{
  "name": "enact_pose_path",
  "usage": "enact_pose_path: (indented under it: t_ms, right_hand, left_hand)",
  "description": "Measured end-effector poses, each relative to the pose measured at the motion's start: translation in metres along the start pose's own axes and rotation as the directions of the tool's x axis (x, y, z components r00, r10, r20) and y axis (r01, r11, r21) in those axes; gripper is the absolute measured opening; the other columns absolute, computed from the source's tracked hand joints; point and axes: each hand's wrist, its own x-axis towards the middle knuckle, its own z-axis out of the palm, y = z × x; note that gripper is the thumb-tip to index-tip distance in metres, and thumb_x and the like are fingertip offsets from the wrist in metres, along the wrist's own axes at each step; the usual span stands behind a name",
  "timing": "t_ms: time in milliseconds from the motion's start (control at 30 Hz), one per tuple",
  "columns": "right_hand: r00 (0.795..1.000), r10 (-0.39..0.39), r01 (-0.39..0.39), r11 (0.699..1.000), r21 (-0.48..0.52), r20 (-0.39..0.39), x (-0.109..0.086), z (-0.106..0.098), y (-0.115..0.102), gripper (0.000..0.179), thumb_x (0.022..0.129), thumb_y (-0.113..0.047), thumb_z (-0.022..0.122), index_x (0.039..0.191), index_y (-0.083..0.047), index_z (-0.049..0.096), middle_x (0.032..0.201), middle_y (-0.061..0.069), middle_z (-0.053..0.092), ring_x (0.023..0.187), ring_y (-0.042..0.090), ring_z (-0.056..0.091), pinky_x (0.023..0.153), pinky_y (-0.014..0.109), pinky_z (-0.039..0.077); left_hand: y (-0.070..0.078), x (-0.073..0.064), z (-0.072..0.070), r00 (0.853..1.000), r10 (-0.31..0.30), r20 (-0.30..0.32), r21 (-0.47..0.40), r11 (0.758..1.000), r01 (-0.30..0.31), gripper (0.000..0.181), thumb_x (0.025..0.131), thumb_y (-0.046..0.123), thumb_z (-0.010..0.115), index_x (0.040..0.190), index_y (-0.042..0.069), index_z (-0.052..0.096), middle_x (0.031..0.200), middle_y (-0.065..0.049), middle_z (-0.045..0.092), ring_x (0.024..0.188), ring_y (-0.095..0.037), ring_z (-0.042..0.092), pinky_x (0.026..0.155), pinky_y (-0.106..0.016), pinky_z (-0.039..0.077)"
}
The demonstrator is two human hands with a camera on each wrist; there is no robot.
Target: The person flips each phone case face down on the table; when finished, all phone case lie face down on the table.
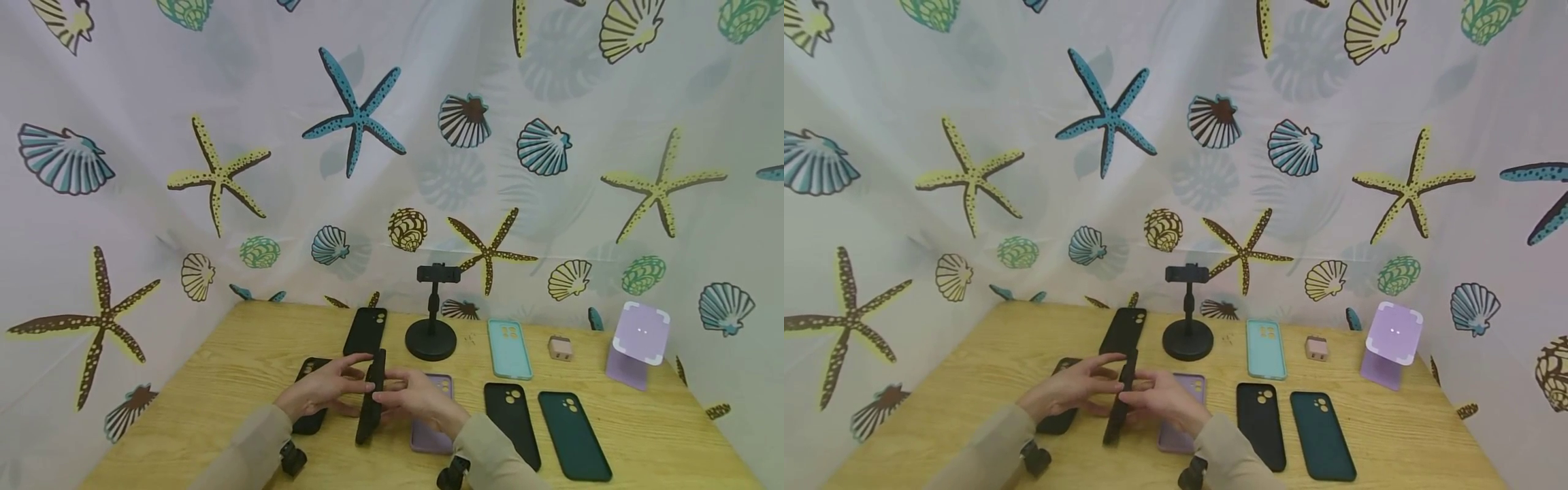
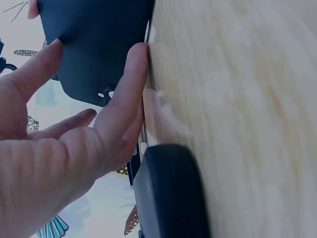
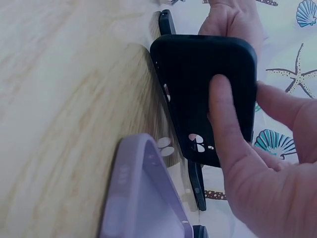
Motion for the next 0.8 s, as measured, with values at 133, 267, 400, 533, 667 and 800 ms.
enact_pose_path:
  t_ms: [133,267,400,533,667,800]
  right_hand:
    - [0.999,-0.008,0.008,1.0,-0.004,-0.053,-0.0001,-0.001,0.0004,0.074,0.09,-0.003,0.069,0.153,-0.005,0.03,0.12,0.022,0.067,0.093,0.031,0.073,0.081,0.044,0.059]
    - [0.996,-0.026,0.024,0.999,-0.024,-0.086,-0.0014,-0.002,0.0005,0.079,0.087,-0.001,0.072,0.154,-0.011,0.03,0.116,0.02,0.068,0.089,0.031,0.073,0.076,0.043,0.06]
    - [0.995,-0.034,0.032,0.999,-0.023,-0.093,-0.0033,-0.0029,0.0013,0.08,0.086,0.001,0.072,0.154,-0.012,0.031,0.116,0.022,0.067,0.086,0.031,0.073,0.074,0.044,0.06]
    - [0.995,-0.04,0.037,0.999,-0.031,-0.096,-0.0046,-0.0042,0.0027,0.081,0.085,0.002,0.072,0.154,-0.011,0.031,0.114,0.022,0.067,0.082,0.029,0.073,0.074,0.045,0.06]
    - [0.993,-0.05,0.039,0.994,-0.099,-0.104,-0.006,-0.0059,0.0052,0.08,0.084,0.003,0.073,0.152,-0.006,0.032,0.107,0.021,0.066,0.076,0.023,0.072,0.071,0.044,0.061]
    - [0.992,-0.067,0.043,0.976,-0.215,-0.108,-0.0075,-0.0075,0.009,0.079,0.083,0.004,0.074,0.15,0.002,0.033,0.099,0.018,0.068,0.069,0.02,0.07,0.064,0.038,0.061]
  left_hand:
    - [-0.0011,0.0011,0.0005,1.0,0.0,-0.02,0.036,0.999,0.001,0.08,0.087,0.01,0.075,0.153,0.011,0.03,0.15,-0.032,0.024,0.115,-0.035,0.057,0.082,-0.054,0.057]
    - [-0.003,0.002,-0.0003,1.0,0.007,-0.026,0.059,0.998,-0.005,0.081,0.084,0.002,0.076,0.152,0.009,0.032,0.15,-0.031,0.025,0.12,-0.04,0.054,0.081,-0.053,0.057]
    - [-0.0053,0.0026,-0.0017,1.0,0.015,-0.027,0.087,0.996,-0.012,0.082,0.082,0.001,0.077,0.151,0.009,0.035,0.15,-0.031,0.026,0.13,-0.048,0.044,0.079,-0.051,0.058]
    - [-0.0058,0.0025,-0.0024,1.0,0.016,-0.027,0.108,0.994,-0.013,0.081,0.081,0.001,0.078,0.15,0.009,0.037,0.149,-0.03,0.029,0.13,-0.048,0.045,0.078,-0.049,0.059]
    - [-0.0055,0.0023,-0.0025,0.999,0.017,-0.046,0.13,0.991,-0.011,0.078,0.081,0.0,0.077,0.149,0.009,0.04,0.147,-0.029,0.033,0.122,-0.041,0.053,0.077,-0.047,0.059]
    - [-0.0056,0.0015,-0.0025,0.998,0.013,-0.067,0.133,0.991,-0.004,0.074,0.082,-0.003,0.075,0.147,0.004,0.041,0.147,-0.029,0.034,0.119,-0.041,0.055,0.076,-0.046,0.06]
